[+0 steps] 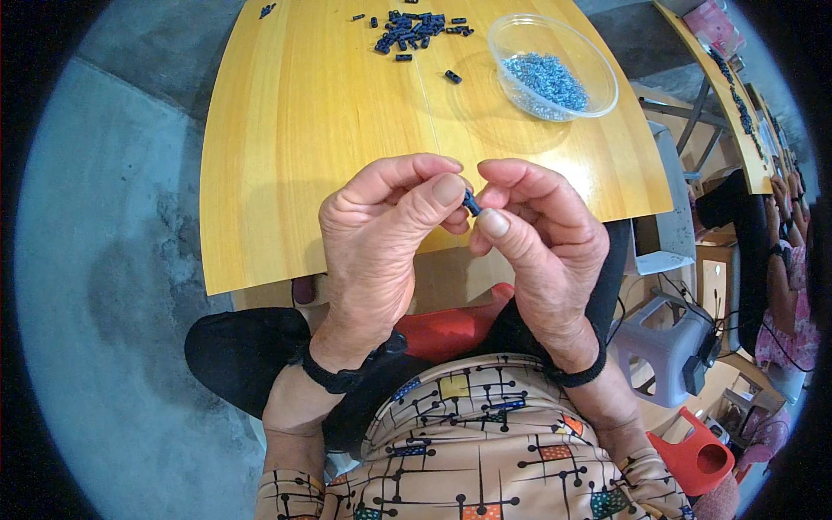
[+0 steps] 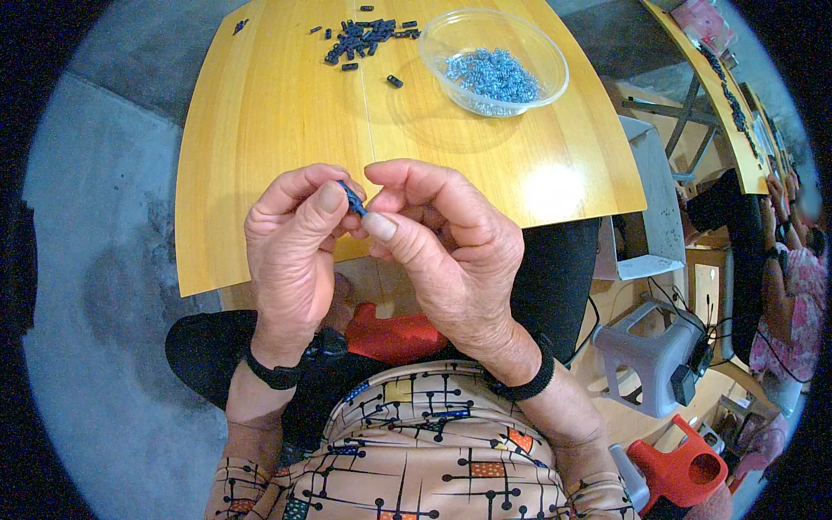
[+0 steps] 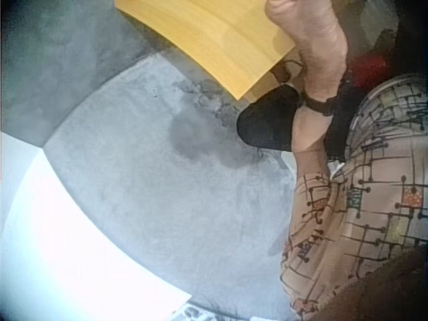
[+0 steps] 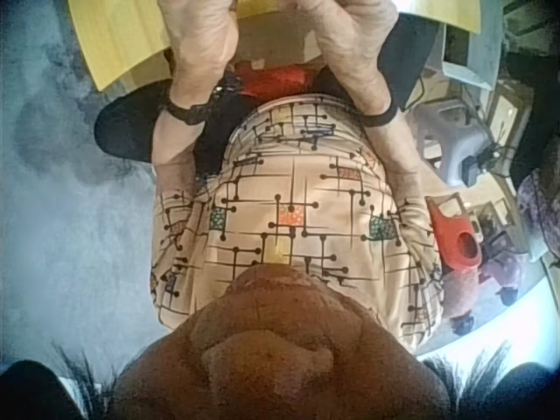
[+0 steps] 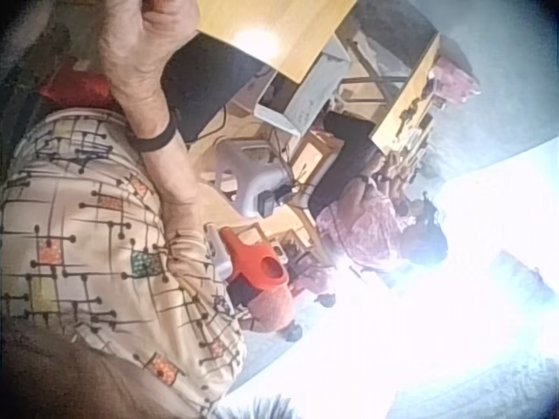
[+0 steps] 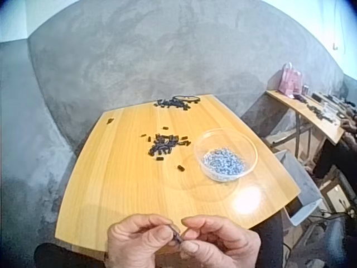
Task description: Manually assembling small blue plastic components into black housings.
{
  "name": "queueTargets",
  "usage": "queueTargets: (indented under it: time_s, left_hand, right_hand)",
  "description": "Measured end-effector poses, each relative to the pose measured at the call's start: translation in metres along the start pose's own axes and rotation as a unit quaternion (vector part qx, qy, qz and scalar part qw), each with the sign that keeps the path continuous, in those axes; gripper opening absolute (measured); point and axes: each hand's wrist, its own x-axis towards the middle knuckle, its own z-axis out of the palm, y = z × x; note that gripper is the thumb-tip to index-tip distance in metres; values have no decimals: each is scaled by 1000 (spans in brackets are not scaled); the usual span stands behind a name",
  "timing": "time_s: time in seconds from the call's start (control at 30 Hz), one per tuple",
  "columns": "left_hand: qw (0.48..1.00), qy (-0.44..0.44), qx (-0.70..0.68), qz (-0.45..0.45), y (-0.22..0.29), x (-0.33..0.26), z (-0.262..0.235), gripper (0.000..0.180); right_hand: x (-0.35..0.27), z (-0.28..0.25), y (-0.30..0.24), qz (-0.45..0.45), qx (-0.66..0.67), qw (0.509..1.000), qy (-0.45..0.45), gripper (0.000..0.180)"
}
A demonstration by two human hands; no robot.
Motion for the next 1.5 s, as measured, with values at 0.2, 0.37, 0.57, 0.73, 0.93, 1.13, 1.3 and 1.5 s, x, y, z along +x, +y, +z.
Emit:
queueTargets:
  time_s: [0.2,0.37,0.57,0.73,0.93,1.13,1.3,1.5]
  left_hand:
    - [999,14,-27,15,-3,0,1,16]
    - [999,9,-32,19,-6,1,2,15]
    - [999,-4,-47,9,-8,0,0,16]
    - [998,-10,-65,8,-11,0,1,18]
    - [996,0,-85,7,-12,0,3,29]
    - [995,-23,-96,-4,-7,1,5,44]
    - [995,-18,-95,-10,-7,1,6,44]
    - [996,-8,-90,-28,-11,2,5,41]
  right_hand:
    - [1,2,2,-21,-1,1000,-2,27]
    - [3,0,5,54,100,994,1,26]
    - [1,2,1,122,184,975,12,26]
    - [0,4,0,124,195,973,10,27]
    - [-1,6,4,110,194,975,4,28]
    - [-2,8,7,93,170,981,-27,31]
    - [0,7,5,92,153,983,-44,30]
    - [4,3,11,91,120,986,-74,36]
